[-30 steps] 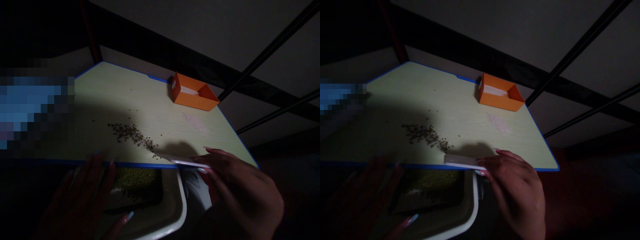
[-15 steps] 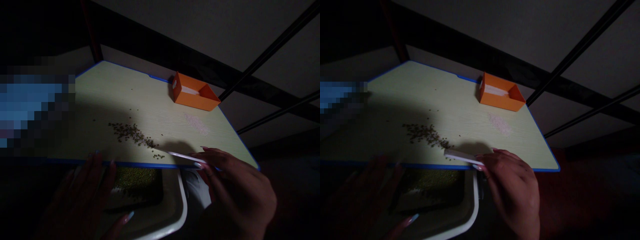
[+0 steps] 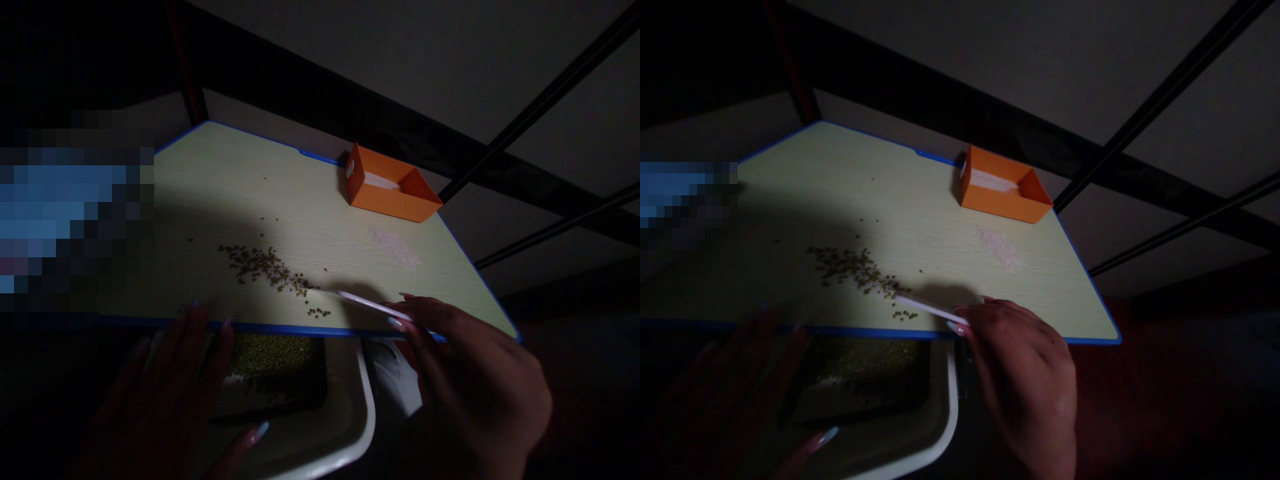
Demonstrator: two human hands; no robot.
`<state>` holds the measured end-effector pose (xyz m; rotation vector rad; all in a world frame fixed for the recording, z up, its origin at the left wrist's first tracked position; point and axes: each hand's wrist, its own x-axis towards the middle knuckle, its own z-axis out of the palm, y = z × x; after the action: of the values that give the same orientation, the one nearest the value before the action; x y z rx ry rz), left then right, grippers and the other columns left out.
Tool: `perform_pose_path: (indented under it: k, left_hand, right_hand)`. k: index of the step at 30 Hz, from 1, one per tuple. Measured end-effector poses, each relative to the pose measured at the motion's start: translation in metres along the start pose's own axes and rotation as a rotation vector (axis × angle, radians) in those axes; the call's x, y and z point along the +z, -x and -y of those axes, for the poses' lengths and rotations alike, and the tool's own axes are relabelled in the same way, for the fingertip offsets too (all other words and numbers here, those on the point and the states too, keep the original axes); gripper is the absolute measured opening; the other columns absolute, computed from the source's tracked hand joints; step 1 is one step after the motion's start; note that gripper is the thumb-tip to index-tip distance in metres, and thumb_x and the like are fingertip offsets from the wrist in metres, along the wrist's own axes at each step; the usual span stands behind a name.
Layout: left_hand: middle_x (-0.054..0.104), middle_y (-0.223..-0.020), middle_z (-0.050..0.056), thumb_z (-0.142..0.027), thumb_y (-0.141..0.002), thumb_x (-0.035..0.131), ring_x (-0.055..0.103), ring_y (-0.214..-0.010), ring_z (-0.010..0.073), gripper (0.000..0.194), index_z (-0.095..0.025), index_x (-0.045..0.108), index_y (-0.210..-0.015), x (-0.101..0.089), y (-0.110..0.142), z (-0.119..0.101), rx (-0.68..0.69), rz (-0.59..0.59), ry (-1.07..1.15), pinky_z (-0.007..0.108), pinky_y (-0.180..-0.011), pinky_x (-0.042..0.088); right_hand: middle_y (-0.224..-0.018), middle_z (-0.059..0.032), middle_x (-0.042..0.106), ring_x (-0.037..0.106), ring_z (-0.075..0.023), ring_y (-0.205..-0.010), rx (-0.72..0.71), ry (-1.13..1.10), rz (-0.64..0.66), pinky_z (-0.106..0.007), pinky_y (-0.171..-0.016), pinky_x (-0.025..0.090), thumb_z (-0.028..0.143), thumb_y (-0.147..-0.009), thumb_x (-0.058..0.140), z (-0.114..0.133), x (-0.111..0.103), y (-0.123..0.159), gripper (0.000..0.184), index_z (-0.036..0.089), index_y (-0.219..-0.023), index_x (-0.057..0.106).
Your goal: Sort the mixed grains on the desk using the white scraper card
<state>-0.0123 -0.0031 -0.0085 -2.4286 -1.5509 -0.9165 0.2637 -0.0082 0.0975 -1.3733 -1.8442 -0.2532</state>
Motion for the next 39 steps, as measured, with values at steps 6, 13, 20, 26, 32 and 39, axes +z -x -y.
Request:
perform_pose_path:
  k: [6, 13, 20, 26, 32, 39]
  left_hand:
    - [0.021, -0.169, 0.000, -0.071, -0.079, 0.047, 0.034, -0.150, 0.0356, 0.088, -0.030, 0.025, -0.154, -0.002, 0.003, 0.001, -0.013, 0.011, 0.012, 0.057, -0.127, 0.023]
    - [0.021, -0.169, -0.001, -0.070, -0.080, 0.045, 0.035, -0.150, 0.0331, 0.086, -0.030, 0.027, -0.153, -0.002, 0.000, -0.002, -0.006, -0.003, 0.014, 0.053, -0.128, 0.023]
    - [0.019, -0.169, 0.009, -0.063, -0.081, 0.045, 0.028, -0.153, 0.0360, 0.087, -0.019, 0.026, -0.154, -0.003, 0.002, 0.004, 0.088, 0.012, -0.076, 0.056, -0.129, 0.020]
    - [0.017, -0.169, 0.011, -0.061, -0.080, 0.049, 0.031, -0.151, 0.0400, 0.089, -0.021, 0.022, -0.155, -0.004, 0.003, 0.003, 0.086, 0.053, -0.111, 0.064, -0.124, 0.029]
    - [0.020, -0.169, 0.007, -0.062, -0.080, 0.049, 0.032, -0.151, 0.0368, 0.088, -0.024, 0.024, -0.155, -0.004, 0.002, 0.003, 0.055, 0.043, -0.063, 0.059, -0.126, 0.026]
    - [0.016, -0.170, 0.006, -0.064, -0.083, 0.047, 0.027, -0.153, 0.0343, 0.087, -0.023, 0.023, -0.155, -0.007, 0.000, -0.002, 0.036, 0.051, -0.062, 0.053, -0.129, 0.020]
  right_hand:
    - [-0.091, 0.0083, 0.077, 0.069, -0.0087, -0.073, 0.008, 0.067, 0.002, -0.019, -0.071, 0.058, 0.011, -0.089, 0.068, 0.002, 0.001, -0.001, 0.023, 0.029, -0.103, 0.071]
    - [-0.092, 0.0095, 0.077, 0.071, -0.0079, -0.082, 0.041, 0.043, 0.001, -0.017, -0.072, 0.056, 0.014, -0.089, 0.070, 0.002, 0.004, 0.000, 0.020, 0.030, -0.100, 0.072]
    - [-0.093, 0.0039, 0.079, 0.075, -0.0160, -0.080, 0.087, 0.004, -0.081, -0.028, -0.071, 0.060, 0.016, -0.086, 0.072, 0.004, 0.006, 0.005, 0.018, 0.030, -0.099, 0.075]
    - [-0.088, 0.0023, 0.079, 0.076, -0.0203, -0.078, 0.054, -0.035, -0.037, -0.036, -0.071, 0.064, 0.013, -0.085, 0.070, 0.005, 0.004, 0.001, 0.024, 0.031, -0.100, 0.076]
    - [-0.089, 0.0025, 0.079, 0.076, -0.0191, -0.078, 0.082, -0.037, -0.036, -0.034, -0.072, 0.064, 0.012, -0.088, 0.068, 0.008, 0.006, -0.001, 0.024, 0.031, -0.102, 0.076]
    - [-0.092, 0.0018, 0.080, 0.076, -0.0200, -0.081, 0.049, -0.023, -0.055, -0.037, -0.075, 0.064, 0.012, -0.088, 0.067, 0.009, 0.008, 0.003, 0.028, 0.031, -0.106, 0.075]
